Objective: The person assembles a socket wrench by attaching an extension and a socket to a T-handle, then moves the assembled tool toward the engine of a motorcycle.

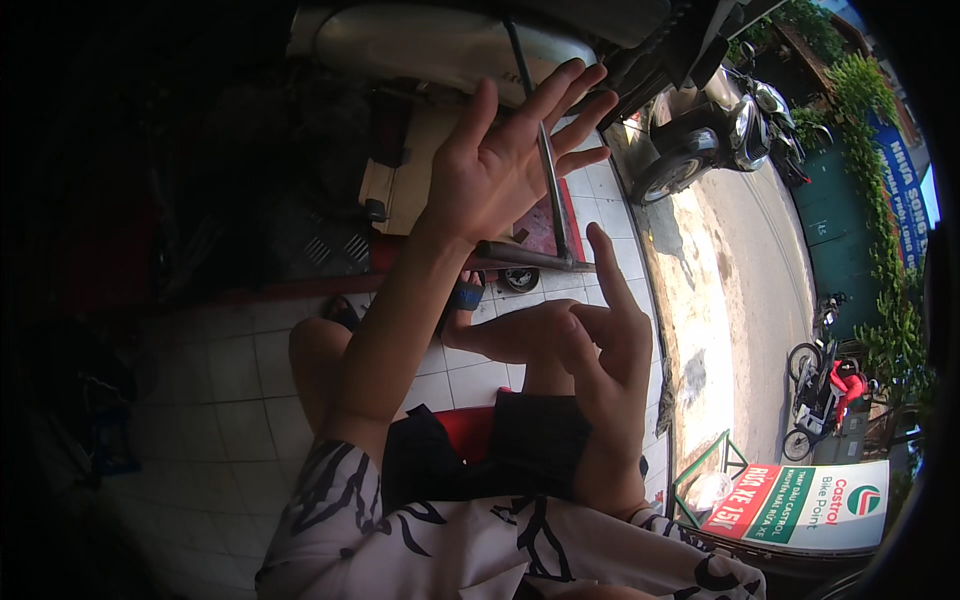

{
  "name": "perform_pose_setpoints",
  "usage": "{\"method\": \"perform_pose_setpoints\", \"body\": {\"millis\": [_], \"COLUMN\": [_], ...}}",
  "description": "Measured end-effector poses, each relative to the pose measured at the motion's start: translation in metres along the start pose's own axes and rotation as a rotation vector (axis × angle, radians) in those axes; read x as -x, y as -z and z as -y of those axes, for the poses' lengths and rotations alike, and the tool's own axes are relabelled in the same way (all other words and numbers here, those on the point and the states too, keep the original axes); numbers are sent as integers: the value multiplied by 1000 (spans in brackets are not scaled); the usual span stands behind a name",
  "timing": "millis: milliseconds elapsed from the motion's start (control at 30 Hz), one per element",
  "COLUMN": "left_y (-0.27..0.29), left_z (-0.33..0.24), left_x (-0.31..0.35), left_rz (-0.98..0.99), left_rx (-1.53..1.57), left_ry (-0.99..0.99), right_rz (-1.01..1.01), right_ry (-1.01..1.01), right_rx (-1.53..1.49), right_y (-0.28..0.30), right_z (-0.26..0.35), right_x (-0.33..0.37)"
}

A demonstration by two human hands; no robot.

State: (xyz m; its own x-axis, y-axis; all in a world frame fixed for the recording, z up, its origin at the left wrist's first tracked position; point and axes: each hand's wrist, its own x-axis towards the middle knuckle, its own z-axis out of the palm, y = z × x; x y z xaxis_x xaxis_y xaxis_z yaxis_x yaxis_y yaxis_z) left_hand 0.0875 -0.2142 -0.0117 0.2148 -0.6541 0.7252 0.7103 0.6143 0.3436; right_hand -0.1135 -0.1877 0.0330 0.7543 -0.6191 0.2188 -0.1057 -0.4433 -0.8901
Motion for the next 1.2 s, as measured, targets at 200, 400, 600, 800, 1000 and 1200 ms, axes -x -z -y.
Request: {"method": "perform_pose_setpoints", "body": {"millis": [200, 400, 600, 800, 1000, 1200], "left_y": [-2, 0, 1, 2, -4, -1], "left_z": [4, 0, 4, 5, 1, 0], "left_x": [-4, -3, -8, -14, -18, -17], "left_rz": [-11, -7, -17, -5, -13, 154], "left_rx": [17, 22, 26, 0, 2, -134], "left_ry": [-12, -11, -16, -39, -50, 103], "right_rz": [292, 200, 36, -28, -71, 13], "right_ry": [91, 226, 86, 16, 60, 7], "right_rx": [197, 37, 45, 255, 354, -56], "right_y": [1, -1, 6, 9, 1, -15], "right_z": [-8, 6, 8, -6, -5, -8], "right_x": [-4, -12, -13, -10, -24, -23]}}
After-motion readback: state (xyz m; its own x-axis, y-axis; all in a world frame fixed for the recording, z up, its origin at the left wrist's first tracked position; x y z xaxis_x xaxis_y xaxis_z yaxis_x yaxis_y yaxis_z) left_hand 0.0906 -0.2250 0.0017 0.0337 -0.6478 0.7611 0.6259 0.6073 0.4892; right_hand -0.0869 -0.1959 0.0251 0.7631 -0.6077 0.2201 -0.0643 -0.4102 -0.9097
